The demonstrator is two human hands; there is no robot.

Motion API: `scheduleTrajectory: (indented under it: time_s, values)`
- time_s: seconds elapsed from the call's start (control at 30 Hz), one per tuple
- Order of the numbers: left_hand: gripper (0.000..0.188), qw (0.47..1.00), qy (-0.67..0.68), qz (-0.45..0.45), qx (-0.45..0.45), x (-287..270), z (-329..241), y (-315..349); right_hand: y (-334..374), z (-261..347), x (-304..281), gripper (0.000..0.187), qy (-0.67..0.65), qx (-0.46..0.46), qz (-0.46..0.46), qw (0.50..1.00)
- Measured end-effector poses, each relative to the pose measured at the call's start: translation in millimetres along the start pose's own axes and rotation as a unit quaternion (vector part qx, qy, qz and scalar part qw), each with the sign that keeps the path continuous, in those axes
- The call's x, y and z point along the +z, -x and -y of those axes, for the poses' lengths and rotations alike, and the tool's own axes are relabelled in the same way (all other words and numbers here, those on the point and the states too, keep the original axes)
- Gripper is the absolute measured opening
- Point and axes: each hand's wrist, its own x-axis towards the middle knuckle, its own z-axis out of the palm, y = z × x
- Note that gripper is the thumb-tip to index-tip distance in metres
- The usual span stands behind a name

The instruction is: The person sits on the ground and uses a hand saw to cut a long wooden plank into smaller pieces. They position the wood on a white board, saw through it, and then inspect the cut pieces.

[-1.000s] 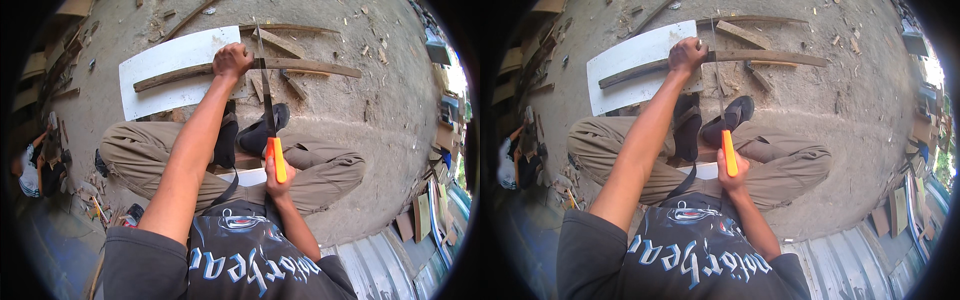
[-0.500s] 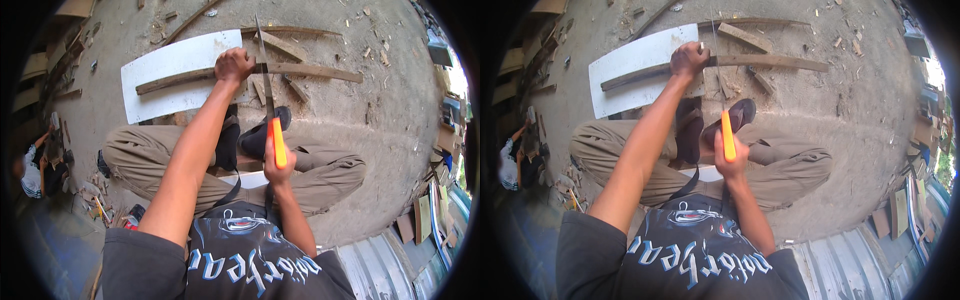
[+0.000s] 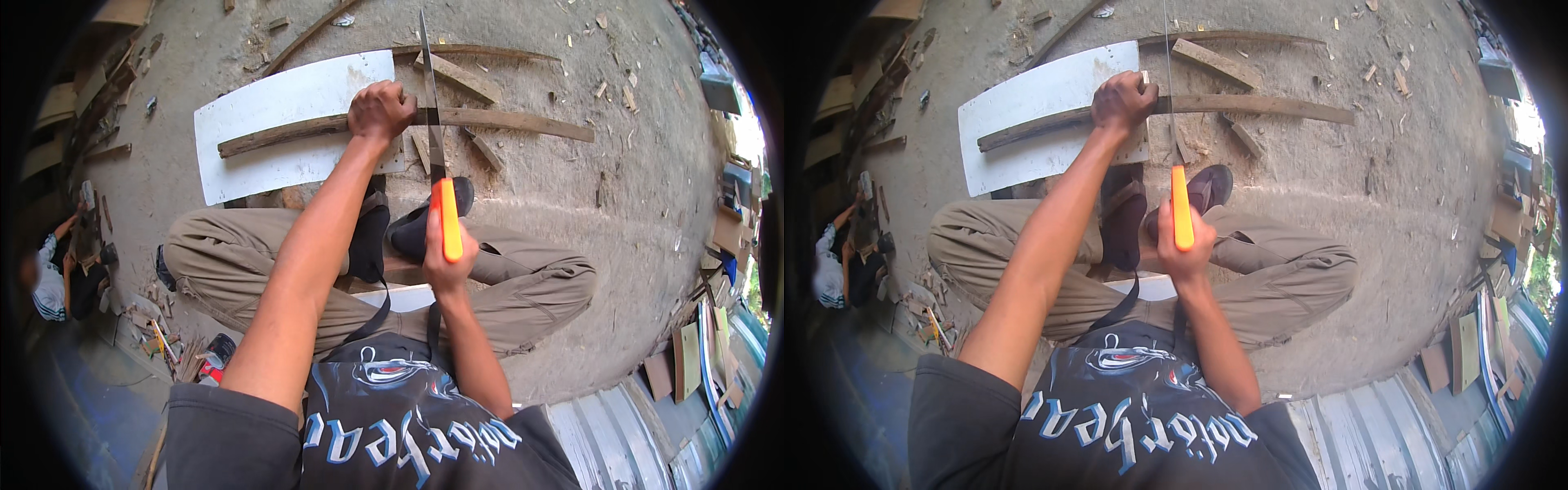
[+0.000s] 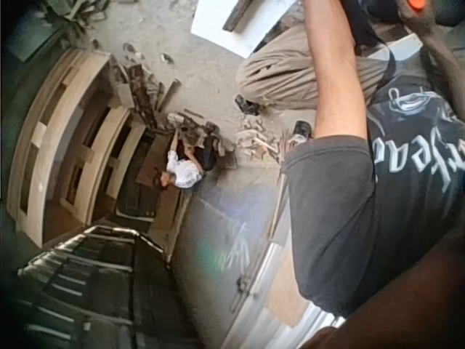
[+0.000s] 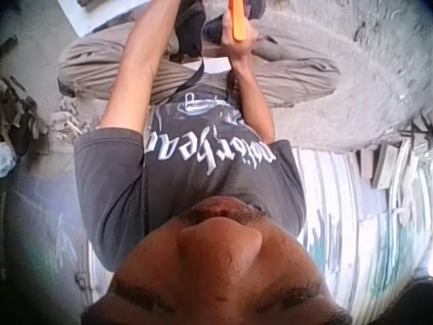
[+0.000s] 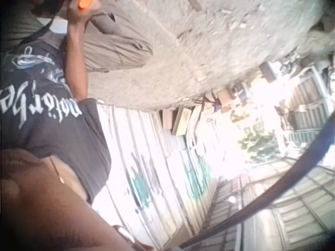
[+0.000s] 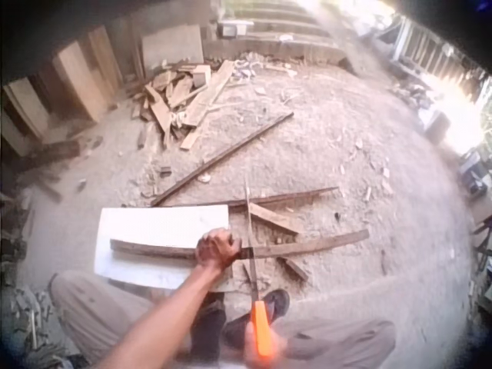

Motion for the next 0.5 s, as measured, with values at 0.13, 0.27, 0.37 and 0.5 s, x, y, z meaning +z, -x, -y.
scheduleTrajectory:
  time_s: [0.13, 0.27, 0.37, 0.5]
  values:
    - [0.026, 0.999, -0.01, 0.031, -0.024, -3, 0, 1, 79, -7, -44, 0.011, 0.054, -0.01, 0.053, 0.997]
    - [0.025, 1.0, -0.01, 0.023, -0.01, -3, 5, 3, 99, -1, -63, 0.012, 0.007, 0.05, 0.052, 0.997]
    - [0.025, 1.0, -0.004, 0.017, -0.009, -5, 1, 2, 28, -4, -21, 0.019, 0.033, -0.037, 0.02, 0.999]
    - [0.024, 1.0, -0.013, 0.005, 0.007, 0, -1, 0, -16, 2, 6, 0.024, -0.029, -0.003, -0.002, 1.0]
